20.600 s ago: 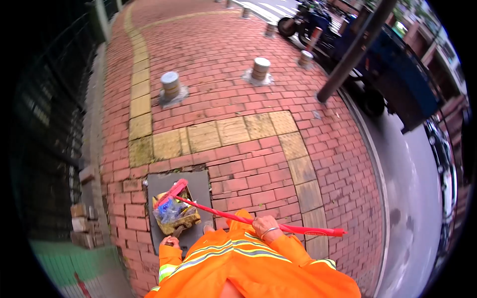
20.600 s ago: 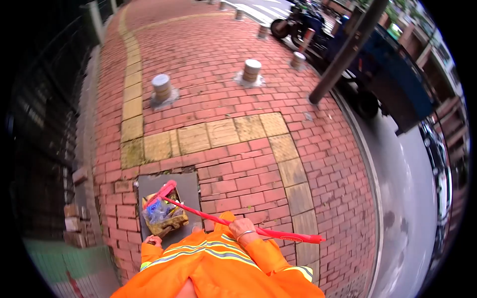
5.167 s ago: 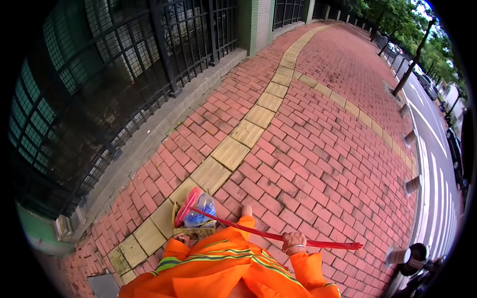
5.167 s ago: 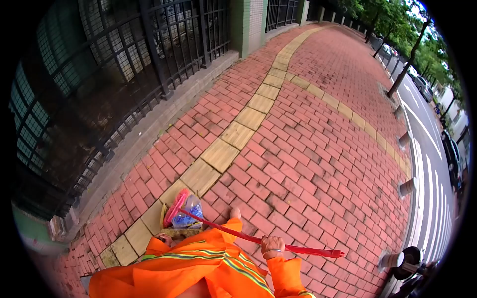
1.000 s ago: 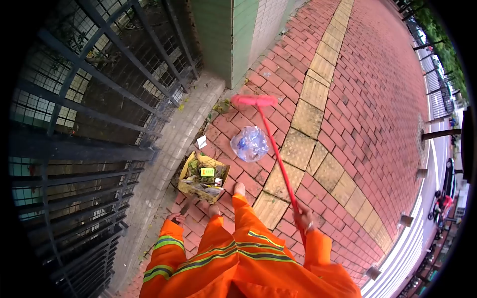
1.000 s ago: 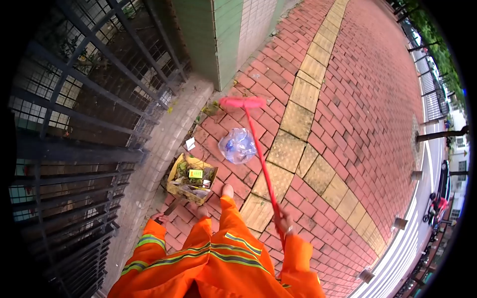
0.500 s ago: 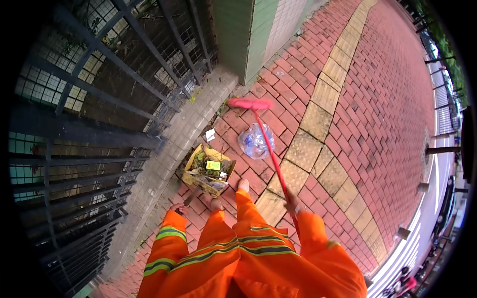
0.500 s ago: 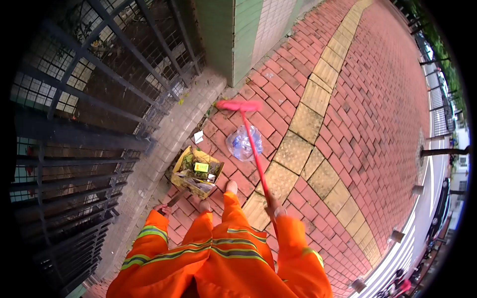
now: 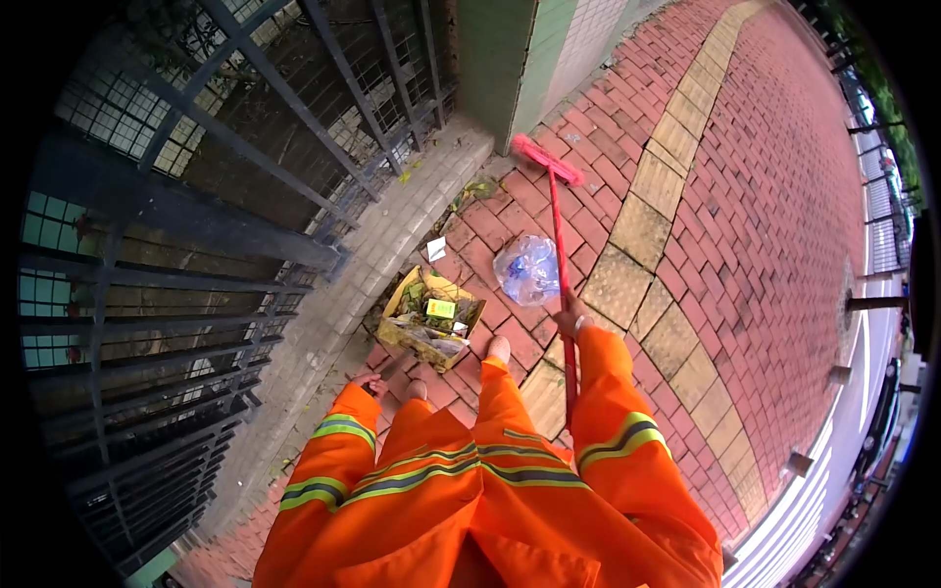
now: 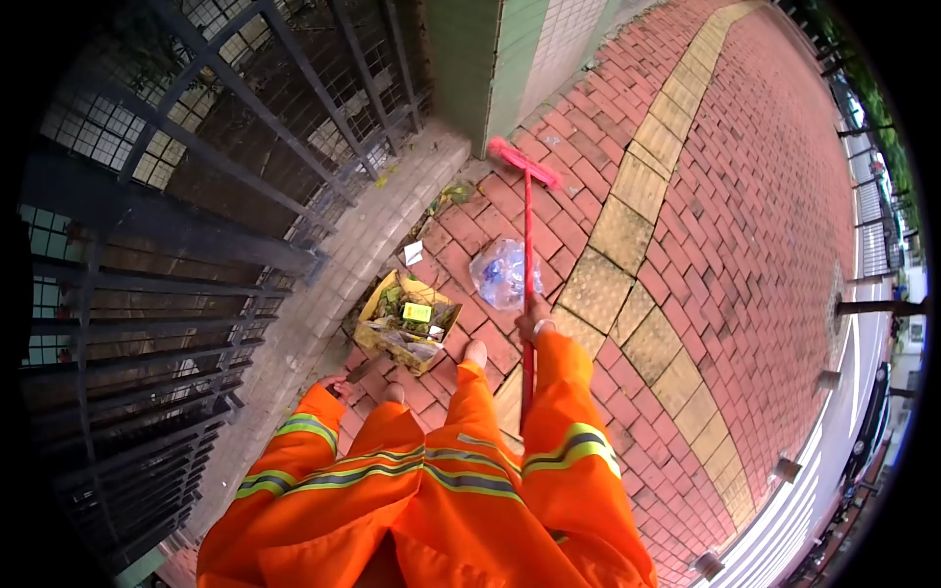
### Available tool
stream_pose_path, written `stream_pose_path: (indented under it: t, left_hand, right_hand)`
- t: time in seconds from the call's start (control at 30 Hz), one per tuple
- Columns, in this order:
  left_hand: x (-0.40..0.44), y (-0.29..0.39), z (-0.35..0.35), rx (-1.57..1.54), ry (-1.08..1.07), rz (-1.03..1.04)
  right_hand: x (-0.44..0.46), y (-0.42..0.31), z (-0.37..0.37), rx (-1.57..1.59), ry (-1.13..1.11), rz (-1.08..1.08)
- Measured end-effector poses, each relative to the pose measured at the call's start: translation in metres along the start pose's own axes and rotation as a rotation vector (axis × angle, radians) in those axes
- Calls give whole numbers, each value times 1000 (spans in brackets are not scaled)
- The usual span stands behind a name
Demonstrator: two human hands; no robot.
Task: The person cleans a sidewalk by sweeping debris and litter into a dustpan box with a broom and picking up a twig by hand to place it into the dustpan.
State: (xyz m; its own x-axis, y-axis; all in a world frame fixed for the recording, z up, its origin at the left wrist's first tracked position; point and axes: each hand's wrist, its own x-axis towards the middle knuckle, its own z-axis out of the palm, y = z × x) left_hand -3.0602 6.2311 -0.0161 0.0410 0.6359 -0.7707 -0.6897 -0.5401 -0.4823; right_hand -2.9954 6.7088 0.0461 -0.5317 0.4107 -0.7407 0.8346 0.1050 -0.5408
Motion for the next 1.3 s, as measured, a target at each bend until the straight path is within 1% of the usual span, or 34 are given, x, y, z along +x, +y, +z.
stream_pose_path:
  t: [0.07, 0.1, 0.13, 0.2, 0.23, 0.27, 0.3, 0.33, 0.37, 0.4, 0.47, 0.5, 0.57, 0.6, 0.63, 0.67, 0.73, 0.77, 0.8, 0.83, 0.87, 0.9, 0.93, 0.97, 1.0, 1.03, 1.07, 1.1, 1.13, 1.17, 1.2, 1.23, 1.27, 1.3]
  left_hand:
    - [-13, 0, -15, 74, -82, 23]
    - [-11, 16, -35, -53, -52, -163]
    - [-17, 26, -45, -45, -63, -176]
    - [-27, 25, -59, -37, -85, -208]
    - [-37, 23, -62, -95, -132, -163]
    - [-43, 25, -63, -150, -142, -173]
    - [-48, 27, -60, -203, -150, -181]
    - [-54, 32, -59, -253, -159, -190]
    - [-52, 46, -66, -253, -134, -198]
    - [-43, 60, -72, -252, -108, -209]
    - [-33, 72, -76, -225, -85, -246]
    - [-32, 72, -72, -200, -88, -269]
    - [-28, 72, -73, -160, -78, -268]
    - [-28, 71, -73, -170, -65, -332]
    - [-27, 70, -72, -180, -56, -394]
    - [-26, 68, -71, -189, -49, -455]
    - [-20, 70, -82, -122, -36, -426]
    - [-17, 72, -88, -77, -26, -422]
    - [-15, 74, -94, -32, -14, -418]
    - [-12, 72, -99, -70, 57, -332]
    - [-13, 70, -101, -68, 69, -316]
    - [-15, 67, -102, -66, 81, -298]
    - [-18, 64, -100, -62, 90, -278]
    - [-23, 57, -95, -49, 97, -257]
    - [-31, 50, -87, -33, 106, -234]
    - [-36, 48, -80, -14, 114, -211]
    - [-19, 62, -97, -14, 126, -203]
    - [13, 86, -130, -14, 138, -196]
    - [30, 98, -148, -19, 149, -192]
    - [21, 90, -144, 39, 51, -128]
    - [20, 89, -145, 21, 27, -104]
    - [21, 87, -146, 0, -1, -83]
    - [18, 81, -143, -26, -29, -61]
    - [26, 86, -152, -8, -140, -77]
  right_hand:
    - [-1, 25, 42, -187, 27, -22]
    - [-1, 41, 67, -278, 47, -34]
    - [-11, 75, 88, -361, 116, -254]
    - [-92, 75, 105, -470, -11, -163]
    - [-130, 75, 114, -529, -75, -44]
    - [-153, 104, 132, -548, -84, 0]
    - [-200, 88, 138, -578, -156, 53]
    - [-228, 121, 158, -670, -103, -23]
    - [-252, 149, 171, -539, -127, -213]
    - [-308, 101, 171, -665, -216, 56]
    - [-371, 141, 195, -763, -224, -21]
    - [-402, 153, 202, -651, -201, -101]
    - [-445, 140, 204, -578, -226, -58]
    - [-459, 120, 203, -617, -272, 61]
    - [-466, 109, 202, -656, -317, 178]
    - [-461, 113, 202, -637, -260, 136]
    - [-432, 136, 203, -601, -147, 46]
    - [-409, 131, 201, -606, -63, 7]
    - [-376, 119, 196, -609, 20, -31]
    - [-337, 117, 195, -477, 138, -230]
    - [-282, 136, 198, -452, 107, -87]
    - [-253, 95, 195, -447, 143, -33]
    - [-204, 89, 196, -344, 188, -154]
    - [-166, 70, 197, -390, 230, -237]
    - [-141, 48, 197, -303, 238, -281]
    - [-133, 9, 194, -230, 168, -114]
    - [-135, -18, 190, -157, 96, 54]
    - [-108, 3, 197, -154, 30, 64]
    - [-104, 36, 203, -305, 53, -81]
    - [-135, 44, 200, -337, -50, -35]
    - [-169, 48, 197, -370, -155, 9]
    - [-196, 74, 194, -468, -164, 19]
    - [-229, 100, 186, -515, -110, -60]
    - [-269, 87, 163, -498, -205, 15]
